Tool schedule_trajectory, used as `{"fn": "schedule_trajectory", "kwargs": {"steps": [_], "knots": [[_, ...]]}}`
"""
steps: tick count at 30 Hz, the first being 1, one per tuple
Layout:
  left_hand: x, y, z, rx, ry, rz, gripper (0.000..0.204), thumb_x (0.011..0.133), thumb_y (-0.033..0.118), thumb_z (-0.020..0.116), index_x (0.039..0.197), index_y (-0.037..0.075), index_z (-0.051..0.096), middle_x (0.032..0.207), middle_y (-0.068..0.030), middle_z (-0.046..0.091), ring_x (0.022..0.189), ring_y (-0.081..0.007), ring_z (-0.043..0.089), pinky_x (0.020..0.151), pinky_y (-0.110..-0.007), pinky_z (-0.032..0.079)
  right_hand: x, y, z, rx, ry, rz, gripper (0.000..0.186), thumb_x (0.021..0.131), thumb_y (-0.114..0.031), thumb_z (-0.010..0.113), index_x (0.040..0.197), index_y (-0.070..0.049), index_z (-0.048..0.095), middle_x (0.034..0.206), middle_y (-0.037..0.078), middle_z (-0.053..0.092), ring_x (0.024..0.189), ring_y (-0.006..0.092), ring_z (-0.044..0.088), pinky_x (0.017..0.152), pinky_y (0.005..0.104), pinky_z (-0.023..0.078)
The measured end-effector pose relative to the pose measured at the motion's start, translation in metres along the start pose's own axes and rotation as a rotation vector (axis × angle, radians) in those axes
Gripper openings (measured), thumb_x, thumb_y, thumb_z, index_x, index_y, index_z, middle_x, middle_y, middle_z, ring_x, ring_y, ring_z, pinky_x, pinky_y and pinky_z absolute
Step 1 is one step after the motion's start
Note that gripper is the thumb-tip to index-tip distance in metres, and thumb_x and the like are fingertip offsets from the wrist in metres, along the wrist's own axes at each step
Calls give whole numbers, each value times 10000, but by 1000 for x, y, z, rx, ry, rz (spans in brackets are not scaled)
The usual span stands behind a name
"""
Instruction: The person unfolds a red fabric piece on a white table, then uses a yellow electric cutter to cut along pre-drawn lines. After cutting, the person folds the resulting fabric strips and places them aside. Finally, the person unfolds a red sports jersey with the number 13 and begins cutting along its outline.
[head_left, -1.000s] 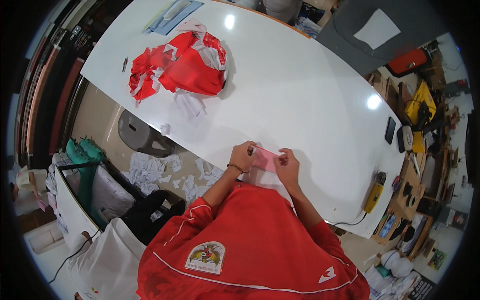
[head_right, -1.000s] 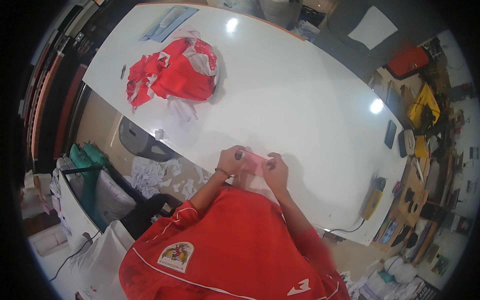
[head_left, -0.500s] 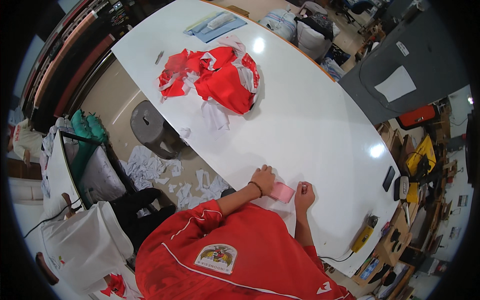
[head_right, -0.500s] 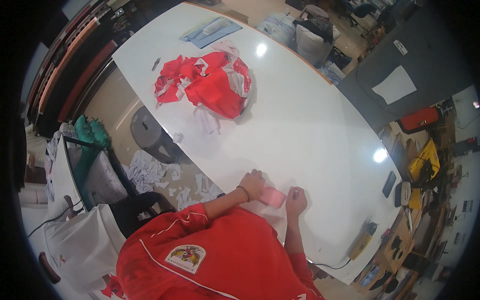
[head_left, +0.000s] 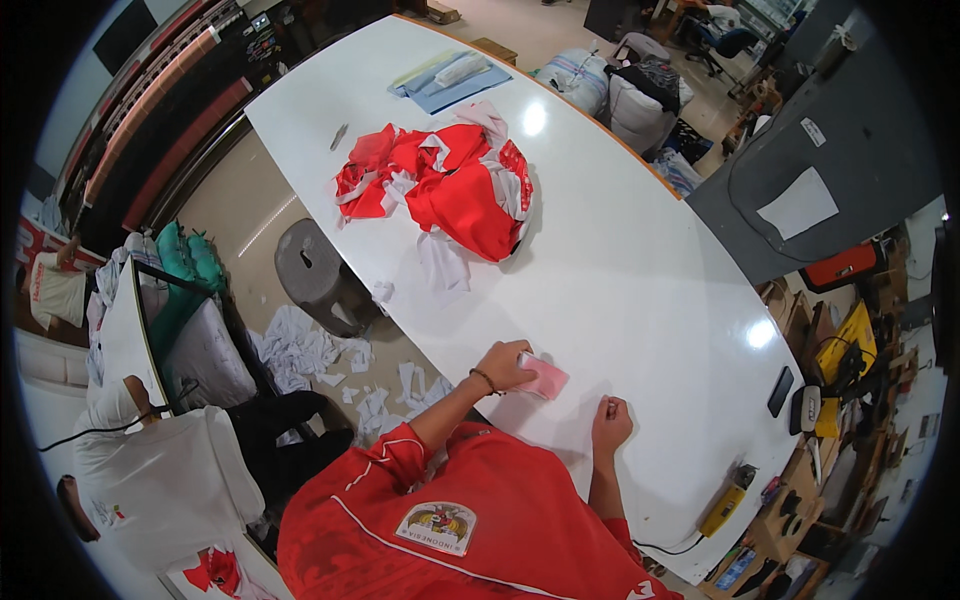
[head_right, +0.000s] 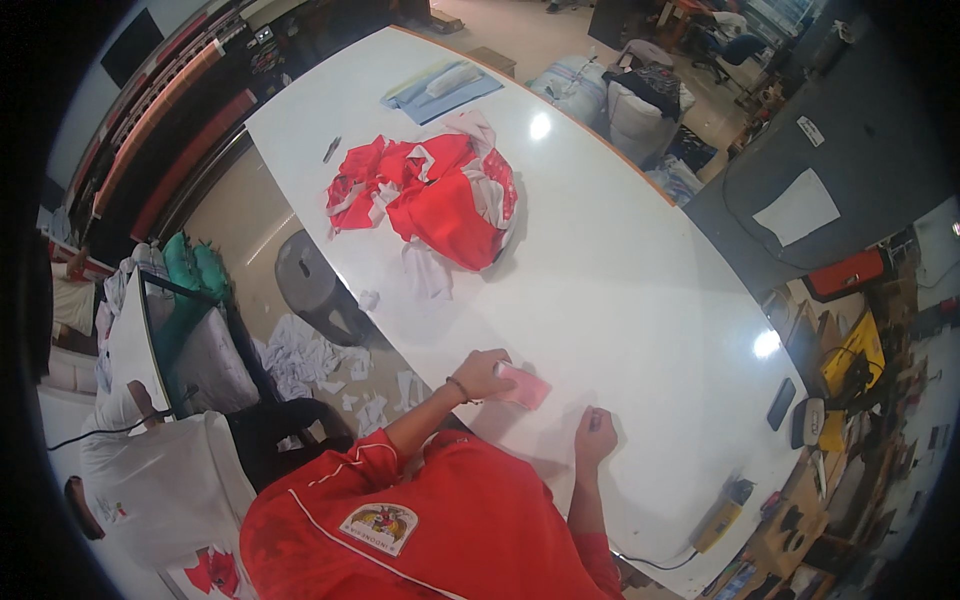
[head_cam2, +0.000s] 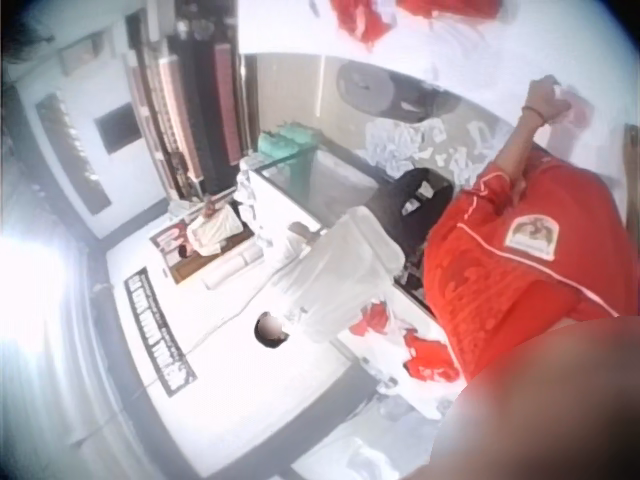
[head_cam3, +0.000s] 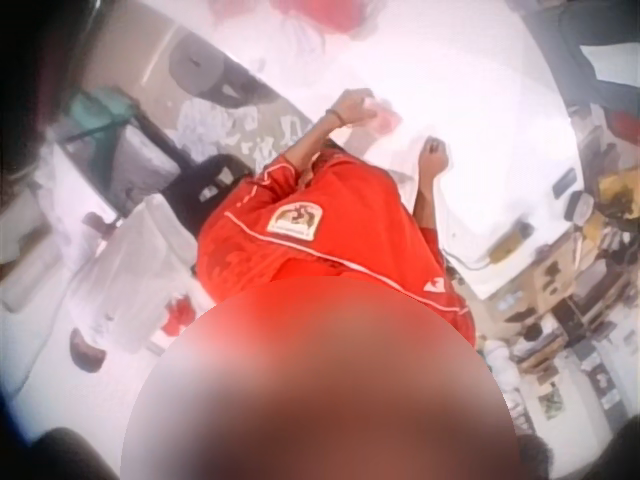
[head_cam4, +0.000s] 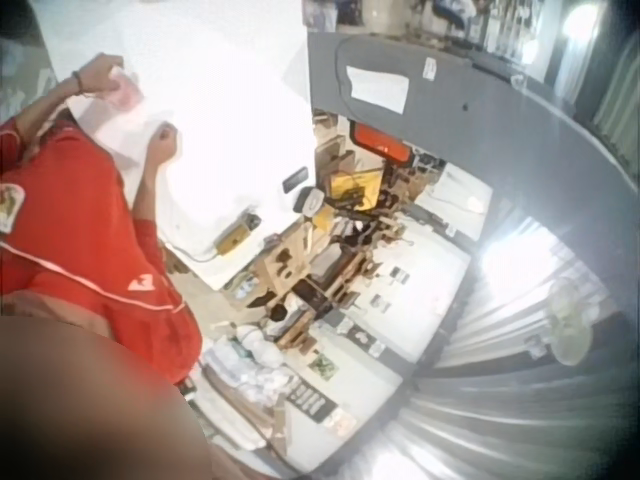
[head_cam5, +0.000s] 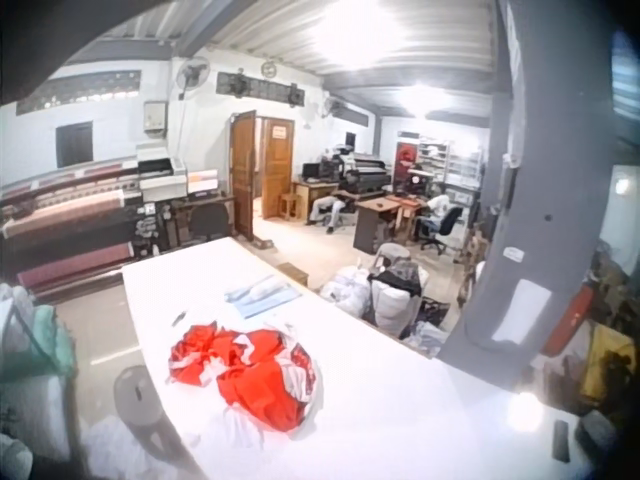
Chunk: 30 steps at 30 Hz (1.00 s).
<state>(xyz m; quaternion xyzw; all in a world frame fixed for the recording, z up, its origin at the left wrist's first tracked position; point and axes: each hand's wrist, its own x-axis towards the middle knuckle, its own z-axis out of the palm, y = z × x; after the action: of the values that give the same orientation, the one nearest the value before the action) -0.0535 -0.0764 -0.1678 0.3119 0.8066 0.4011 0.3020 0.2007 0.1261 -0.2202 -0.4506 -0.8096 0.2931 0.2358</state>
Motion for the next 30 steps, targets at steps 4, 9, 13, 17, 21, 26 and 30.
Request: {"fn": "schedule_trajectory", "kwargs": {"steps": [4, 9, 13, 17, 21, 26, 30], "knots": [[10, 2, -31, -11, 95, -15, 522, 738, 367, 863, 1093, 7, 731, 767, -196, 716, 723, -342, 722, 695, -422, 572, 0, 0, 0, -23, 2, 37, 195, 977, -263, 756, 964, -69, 759, 728, 89, 719, 635, 230, 694, 628, 379, 553], [24, 16, -53, -24, 103, -11, 522, 752, 408, 870, 1093, 34, 744, 843, -173, 747, 748, -280, 724, 712, -389, 571, -1, 1, 4, -10, 24, -6, 166, 966, -256, 760, 949, -91, 760, 696, 93, 703, 610, 250, 688, 609, 383, 547], [53, 44, -50, 48, 30, -11, 486, 762, 365, 880, 1086, 31, 741, 857, -169, 759, 768, -254, 741, 724, -365, 577, -1, 2, 3, 5, 19, 40, 156, 956, -259, 763, 935, -105, 760, 707, 108, 716, 617, 277, 707, 609, 399, 558], [104, 86, -35, -20, 5, 162, 466, 747, 308, 875, 1070, 10, 720, 877, -202, 760, 789, -330, 752, 751, -401, 596, -2, -5, 1, -23, 31, 57, 150, 949, -275, 764, 923, -127, 764, 709, 102, 727, 616, 293, 717, 607, 413, 566], [182, 144, -9, 12, -61, 332, 475, 782, 340, 892, 1110, 38, 730, 927, -183, 767, 832, -297, 756, 788, -397, 597, -3, -12, 1, -38, 62, 47, 134, 933, -274, 768, 913, -142, 764, 702, 90, 725, 608, 291, 714, 587, 412, 562], [297, 228, 31, -10, -122, 469, 476, 767, 354, 910, 1087, 45, 739, 861, -135, 747, 771, -232, 718, 751, -372, 580, -2, -10, 4, -53, 118, 14, 120, 909, -276, 778, 921, -161, 747, 697, 63, 730, 604, 292, 722, 565, 422, 568], [391, 281, 61, -1, -176, 495, 538, 709, 386, 930, 1090, 44, 764, 807, -121, 741, 722, -224, 705, 696, -374, 564, -2, -10, 2, -79, 95, 5, 112, 908, -223, 791, 897, -143, 713, 654, 42, 712, 564, 254, 712, 532, 382, 550]]}}
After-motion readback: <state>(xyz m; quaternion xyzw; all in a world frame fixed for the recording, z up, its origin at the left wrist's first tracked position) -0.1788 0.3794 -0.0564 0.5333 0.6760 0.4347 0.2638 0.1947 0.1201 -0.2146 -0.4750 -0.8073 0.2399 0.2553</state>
